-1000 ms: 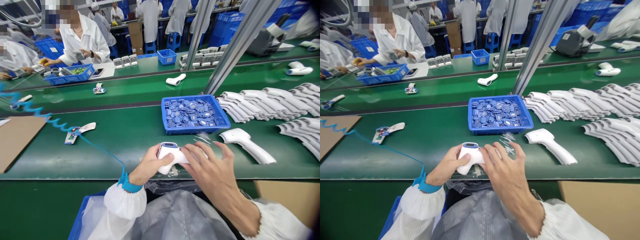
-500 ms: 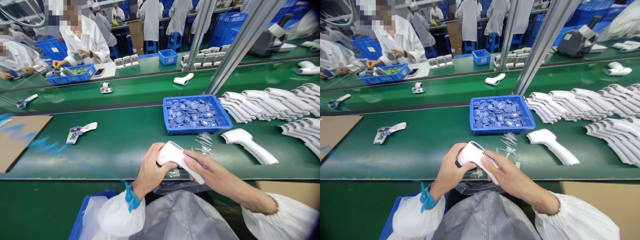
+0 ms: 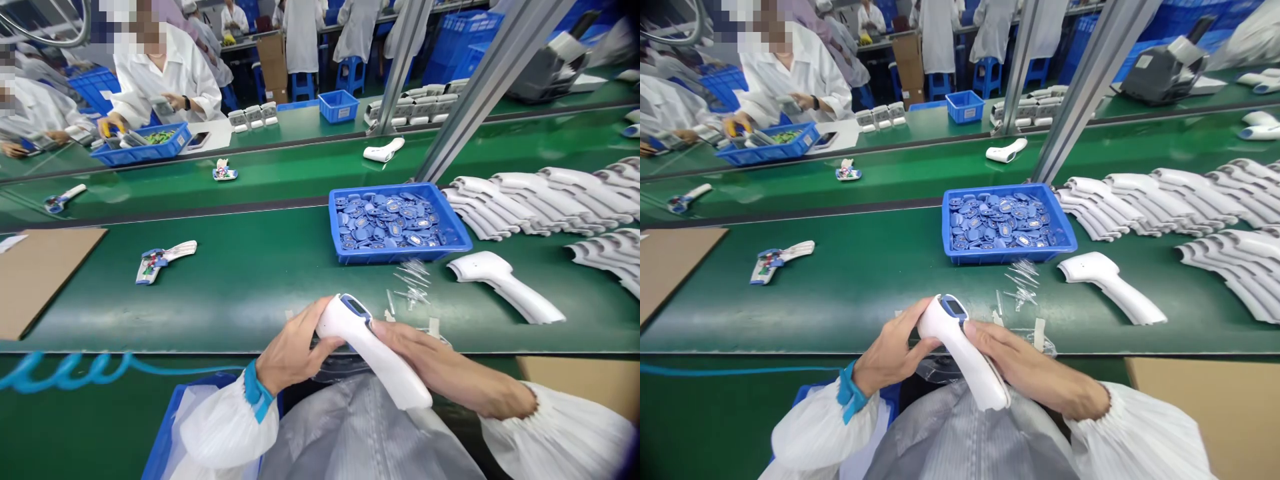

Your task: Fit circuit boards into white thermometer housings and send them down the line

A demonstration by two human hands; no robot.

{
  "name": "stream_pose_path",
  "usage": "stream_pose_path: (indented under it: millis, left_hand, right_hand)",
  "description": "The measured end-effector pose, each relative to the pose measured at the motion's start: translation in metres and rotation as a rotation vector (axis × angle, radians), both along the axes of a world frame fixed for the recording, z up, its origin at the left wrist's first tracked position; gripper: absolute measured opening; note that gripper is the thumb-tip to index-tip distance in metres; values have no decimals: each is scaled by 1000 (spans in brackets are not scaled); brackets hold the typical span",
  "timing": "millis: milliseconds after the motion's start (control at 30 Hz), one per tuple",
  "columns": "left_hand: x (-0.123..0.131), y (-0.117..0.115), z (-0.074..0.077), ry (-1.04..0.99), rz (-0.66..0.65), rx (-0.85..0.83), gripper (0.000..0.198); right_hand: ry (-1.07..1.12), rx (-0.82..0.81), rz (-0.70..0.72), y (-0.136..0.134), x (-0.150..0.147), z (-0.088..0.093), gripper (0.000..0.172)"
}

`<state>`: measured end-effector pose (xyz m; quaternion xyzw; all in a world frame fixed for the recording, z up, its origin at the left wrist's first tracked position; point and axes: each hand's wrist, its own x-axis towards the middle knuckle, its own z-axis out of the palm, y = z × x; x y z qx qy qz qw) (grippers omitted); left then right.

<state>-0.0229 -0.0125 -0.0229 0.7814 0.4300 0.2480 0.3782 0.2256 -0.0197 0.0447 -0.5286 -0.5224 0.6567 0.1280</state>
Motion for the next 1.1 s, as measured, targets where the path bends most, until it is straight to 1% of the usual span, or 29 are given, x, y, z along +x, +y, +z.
stream_pose_path:
  millis: [133, 300, 367, 433, 467, 500, 533, 567, 633, 667, 700, 767, 833, 900, 933, 1033, 1100]
  left_hand:
    - [-3, -2, 2, -21, -32, 12, 52]
    - [-7, -2, -3, -6, -54, 0, 53]
    - [-8, -1, -2, -39, -40, -3, 53]
    - [-8, 2, 5, -96, -58, -75, 55]
    - [-7, 4, 10, -104, -63, -136, 52]
    - [-5, 6, 15, -87, -48, -193, 48]
    - [-3, 8, 21, -49, -15, -235, 45]
    - [0, 10, 27, -7, 29, -254, 43]
    - [8, 14, 36, 35, 117, -226, 36]
    - [12, 15, 39, 28, 129, -201, 32]
    - [15, 16, 40, 22, 125, -167, 28]
    - [18, 17, 39, 73, 134, -53, 24]
    - [18, 16, 35, 192, 166, 89, 24]
    - [15, 15, 30, 241, 209, 166, 25]
    - [13, 14, 28, 216, 212, 153, 24]
    - [10, 12, 26, 115, 125, 60, 20]
    - [12, 13, 28, 185, 93, 52, 21]
  right_hand:
    - [49, 11, 9, 0, -5, -1, 54]
    - [70, 42, -2, -5, -11, 1, 56]
    - [61, 83, 34, -6, -10, -1, 56]
    - [47, 206, 164, -5, -8, -5, 50]
    - [35, 306, 227, -2, -8, -7, 46]
    - [15, 418, 247, 3, -10, -9, 44]
    - [-14, 523, 209, 8, -14, -11, 42]
    - [-48, 611, 124, 14, -22, -13, 40]
    - [-143, 757, -109, 27, -45, -16, 35]
    - [-204, 832, -202, 33, -58, -16, 37]
    - [-266, 917, -262, 39, -71, -17, 43]
    - [-360, 1097, -303, 47, -92, -18, 53]
    - [-388, 1239, -307, 51, -104, -18, 53]
    - [-394, 1320, -308, 52, -107, -20, 52]
    - [-404, 1343, -307, 51, -108, -21, 52]
    - [-431, 1367, -255, 47, -109, -24, 52]
    - [-421, 1385, -233, 46, -110, -27, 52]
